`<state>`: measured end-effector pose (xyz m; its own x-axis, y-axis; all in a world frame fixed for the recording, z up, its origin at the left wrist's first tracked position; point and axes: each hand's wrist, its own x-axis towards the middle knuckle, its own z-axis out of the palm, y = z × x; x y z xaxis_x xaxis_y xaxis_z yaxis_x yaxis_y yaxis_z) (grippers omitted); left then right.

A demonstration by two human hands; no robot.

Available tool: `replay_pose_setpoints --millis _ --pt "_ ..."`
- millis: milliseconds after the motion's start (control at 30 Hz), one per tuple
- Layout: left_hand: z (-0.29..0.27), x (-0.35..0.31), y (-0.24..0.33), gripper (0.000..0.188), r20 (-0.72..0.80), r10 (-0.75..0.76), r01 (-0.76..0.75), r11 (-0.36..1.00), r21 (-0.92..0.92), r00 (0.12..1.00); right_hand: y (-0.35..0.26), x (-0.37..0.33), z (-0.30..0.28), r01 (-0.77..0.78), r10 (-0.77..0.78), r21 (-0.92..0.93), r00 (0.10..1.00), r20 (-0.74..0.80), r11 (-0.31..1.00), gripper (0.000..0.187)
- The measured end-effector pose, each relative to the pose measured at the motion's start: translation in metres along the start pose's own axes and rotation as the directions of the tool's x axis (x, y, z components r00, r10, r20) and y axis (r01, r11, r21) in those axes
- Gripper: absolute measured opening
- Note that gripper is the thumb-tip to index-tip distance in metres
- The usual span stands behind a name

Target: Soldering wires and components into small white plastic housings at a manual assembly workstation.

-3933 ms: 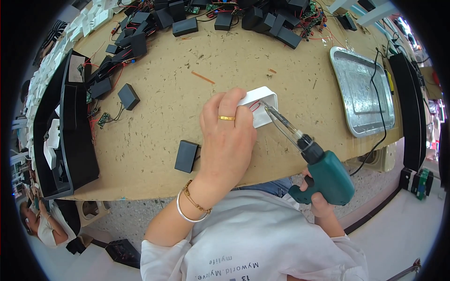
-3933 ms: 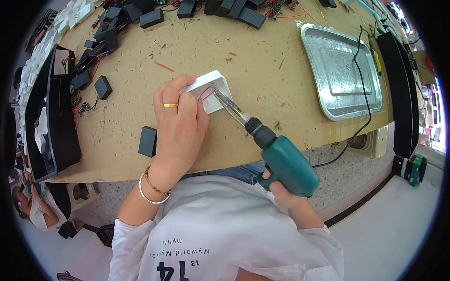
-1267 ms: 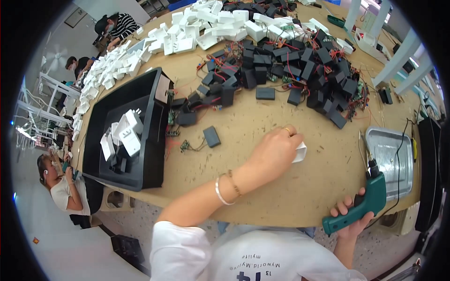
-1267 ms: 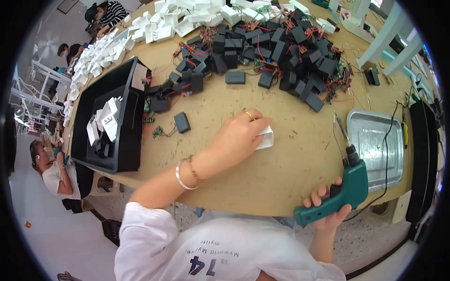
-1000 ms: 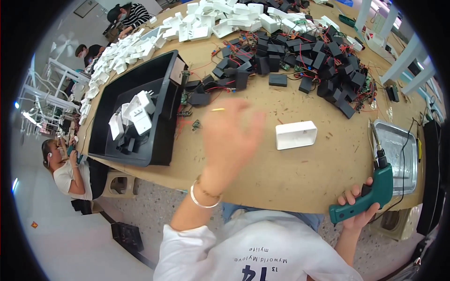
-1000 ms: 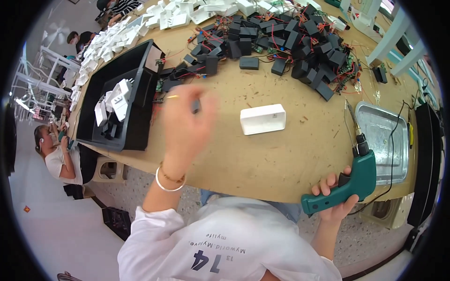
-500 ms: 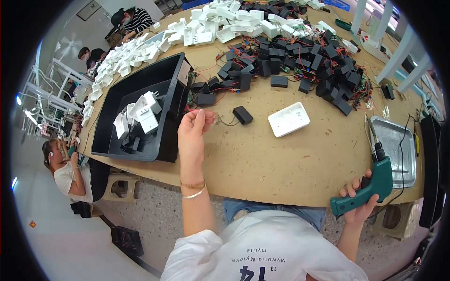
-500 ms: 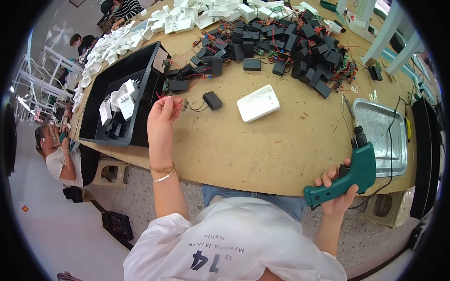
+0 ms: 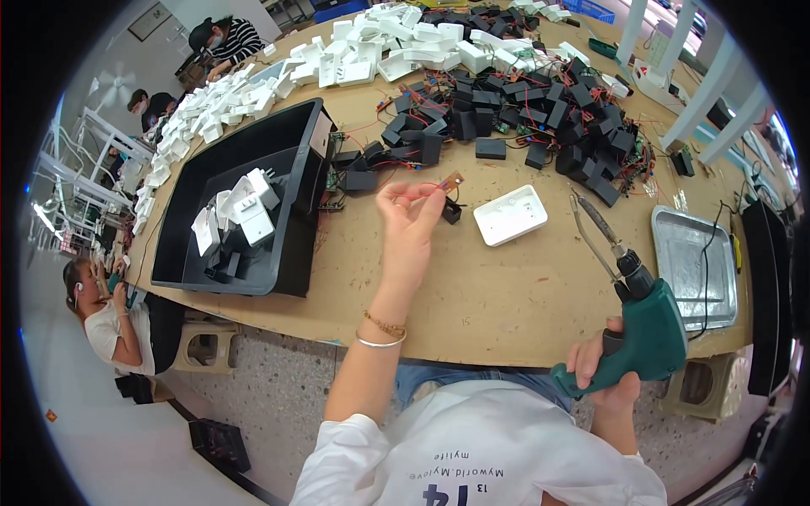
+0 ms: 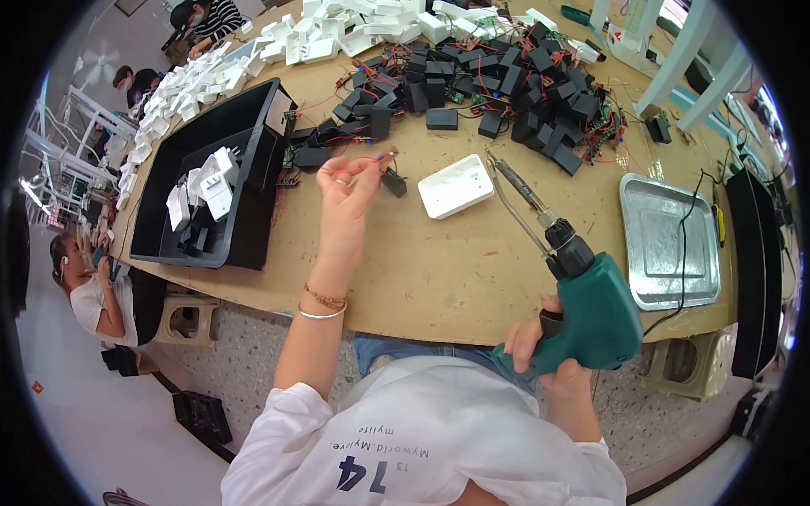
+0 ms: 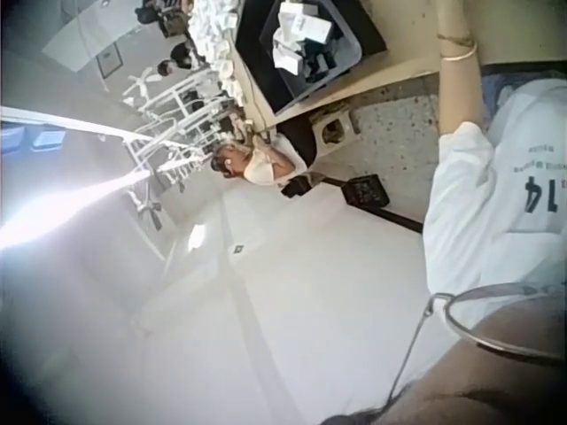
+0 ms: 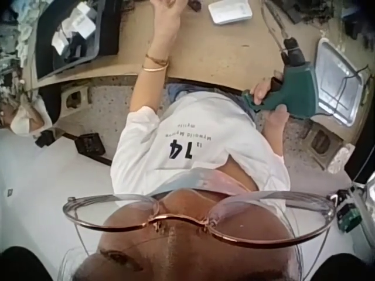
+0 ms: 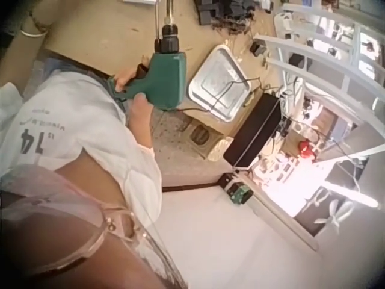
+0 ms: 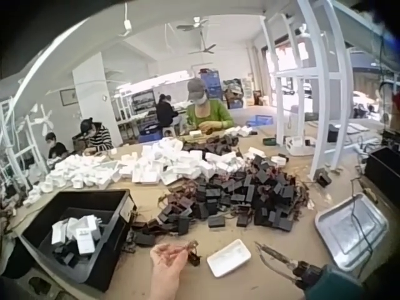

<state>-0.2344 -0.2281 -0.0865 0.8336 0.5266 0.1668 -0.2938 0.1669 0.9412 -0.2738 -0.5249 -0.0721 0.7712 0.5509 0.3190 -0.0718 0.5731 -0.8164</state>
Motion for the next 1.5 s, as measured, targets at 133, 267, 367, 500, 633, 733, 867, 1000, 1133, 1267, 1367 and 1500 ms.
replay_pose_setpoints --millis 133,267,367,500,633,733,867,1000,1133,1267,1367,1500 --pt "0.011 0.004 0.004 0.026 0.085 0.020 -0.029 0.994 0.108 0.996 0.005 -0.001 0.001 -0.008 0.008 -0.002 1.000 -0.031 1.000 0.071" --pt "0.001 0.006 0.005 0.011 0.098 0.181 -0.205 0.902 0.381 0.979 0.007 -0.002 0.002 -0.004 0.003 -0.013 0.997 -0.074 1.000 0.071" --pt "-0.008 0.001 0.022 0.011 0.179 0.441 -0.453 0.660 0.600 0.879 0.006 -0.002 0.002 -0.014 0.012 -0.026 0.997 -0.074 1.000 0.071" --pt "-0.001 -0.028 0.051 0.011 0.166 -0.055 0.054 0.999 0.006 0.985 -0.001 0.003 0.011 -0.021 0.017 -0.054 0.996 -0.087 0.998 0.071" --pt "0.018 -0.067 0.063 0.019 0.237 -0.256 0.229 0.964 0.136 0.937 -0.002 0.022 0.033 -0.006 -0.034 -0.188 0.978 -0.206 0.982 0.067" --pt "0.036 -0.083 0.063 0.016 0.285 -0.354 0.342 0.935 0.090 0.891 -0.003 0.033 0.044 -0.048 -0.088 -0.354 0.929 -0.359 0.934 0.065" --pt "0.049 -0.094 0.058 0.012 0.366 -0.379 0.354 0.925 0.136 0.850 -0.006 0.035 0.042 -0.175 0.001 -0.398 0.916 -0.400 0.900 0.058" --pt "0.052 -0.094 0.061 0.014 0.507 -0.350 0.203 0.924 0.323 0.788 -0.003 0.034 0.039 -0.143 -0.071 -0.436 0.896 -0.438 0.889 0.050" --pt "0.053 -0.092 0.067 0.015 0.565 -0.420 0.241 0.899 0.365 0.710 -0.006 0.038 0.042 -0.192 0.011 -0.367 0.897 -0.442 0.910 0.049" --pt "0.056 -0.100 0.062 0.014 0.499 -0.447 0.389 0.894 0.223 0.742 -0.003 0.041 0.043 -0.184 0.005 -0.347 0.889 -0.457 0.919 0.048" --pt "0.054 -0.094 0.070 0.015 0.522 -0.570 0.581 0.797 0.164 0.634 -0.005 0.045 0.044 -0.187 -0.001 -0.355 0.884 -0.468 0.916 0.048" --pt "0.056 -0.089 0.074 0.014 0.616 -0.636 0.597 0.739 0.313 0.464 -0.005 0.049 0.042 -0.168 -0.015 -0.370 0.895 -0.445 0.914 0.047"
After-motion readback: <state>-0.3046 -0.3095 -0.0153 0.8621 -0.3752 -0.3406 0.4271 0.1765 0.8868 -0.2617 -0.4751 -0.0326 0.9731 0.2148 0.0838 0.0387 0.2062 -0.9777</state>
